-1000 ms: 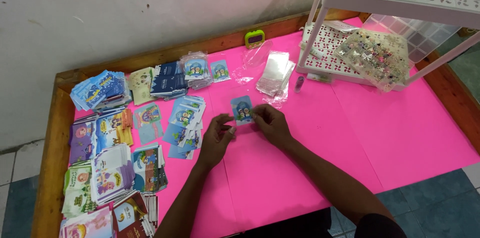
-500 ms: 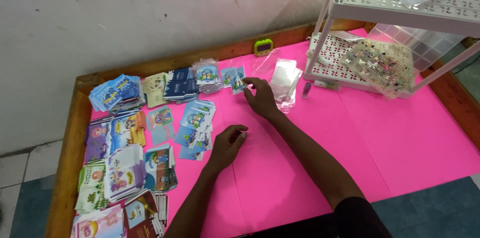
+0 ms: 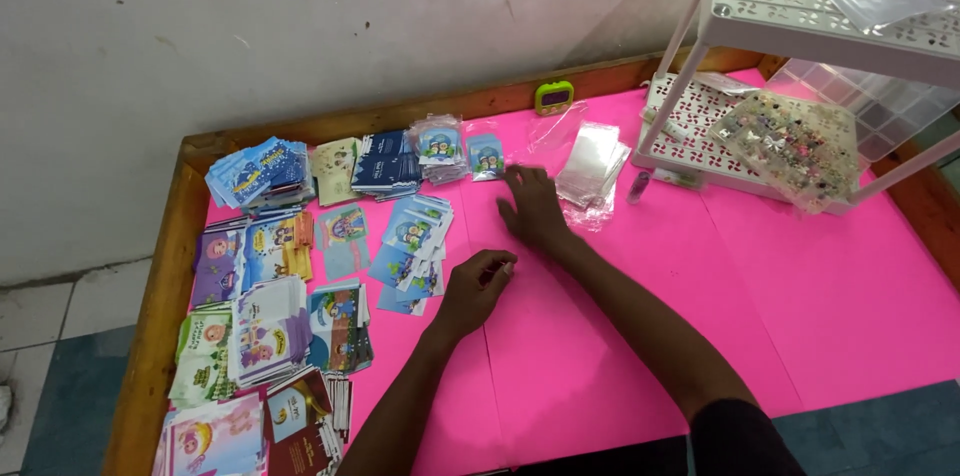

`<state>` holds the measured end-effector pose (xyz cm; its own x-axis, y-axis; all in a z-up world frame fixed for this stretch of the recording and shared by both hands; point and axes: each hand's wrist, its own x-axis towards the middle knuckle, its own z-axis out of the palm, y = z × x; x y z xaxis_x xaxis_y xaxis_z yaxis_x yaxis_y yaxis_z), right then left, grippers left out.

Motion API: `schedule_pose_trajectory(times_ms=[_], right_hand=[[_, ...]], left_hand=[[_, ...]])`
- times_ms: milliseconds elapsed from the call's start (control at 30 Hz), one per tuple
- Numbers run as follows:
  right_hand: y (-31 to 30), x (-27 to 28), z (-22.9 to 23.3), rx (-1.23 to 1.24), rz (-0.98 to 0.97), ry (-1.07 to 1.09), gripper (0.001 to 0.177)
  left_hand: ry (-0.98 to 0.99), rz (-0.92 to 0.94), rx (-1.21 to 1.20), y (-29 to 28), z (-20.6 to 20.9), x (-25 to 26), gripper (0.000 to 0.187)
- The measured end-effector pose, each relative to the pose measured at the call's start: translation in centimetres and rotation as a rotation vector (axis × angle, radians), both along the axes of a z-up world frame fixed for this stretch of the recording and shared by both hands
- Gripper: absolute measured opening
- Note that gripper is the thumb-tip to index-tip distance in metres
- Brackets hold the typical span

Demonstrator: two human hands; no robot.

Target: Packaging small illustrated cards into clear plastic sleeves on a pink workspace.

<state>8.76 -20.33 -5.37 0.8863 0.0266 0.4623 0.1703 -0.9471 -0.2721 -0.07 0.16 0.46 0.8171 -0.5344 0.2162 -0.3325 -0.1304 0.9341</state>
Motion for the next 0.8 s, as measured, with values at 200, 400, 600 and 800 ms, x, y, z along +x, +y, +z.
schedule_pose_trajectory(times_ms=[200,400,600,800], right_hand=[[1.4,-9.2,-0.7,-0.024,0.128,0.085,0.057],[0.3,-12.7,1.8,0.118,0.165,0.169,0.026],[-0.2,-11.9,1.3,0.175,0.180,0.210,0.024],[-0.3,-12.2,1.8,0.216,0.226,0.139,0.023]], left_hand=[[-0.535,0.144,0.208,-0.2,0.4,-0.4,0.018],[-0.824,0.720,0.830,1.8,1.0,1.1,0.035],[-0.597,0.722,0.973,2.8,-1.0,1.8,0.038],[-0.757,0.790,1.017,2.8,-3.2,2.6,0.024]])
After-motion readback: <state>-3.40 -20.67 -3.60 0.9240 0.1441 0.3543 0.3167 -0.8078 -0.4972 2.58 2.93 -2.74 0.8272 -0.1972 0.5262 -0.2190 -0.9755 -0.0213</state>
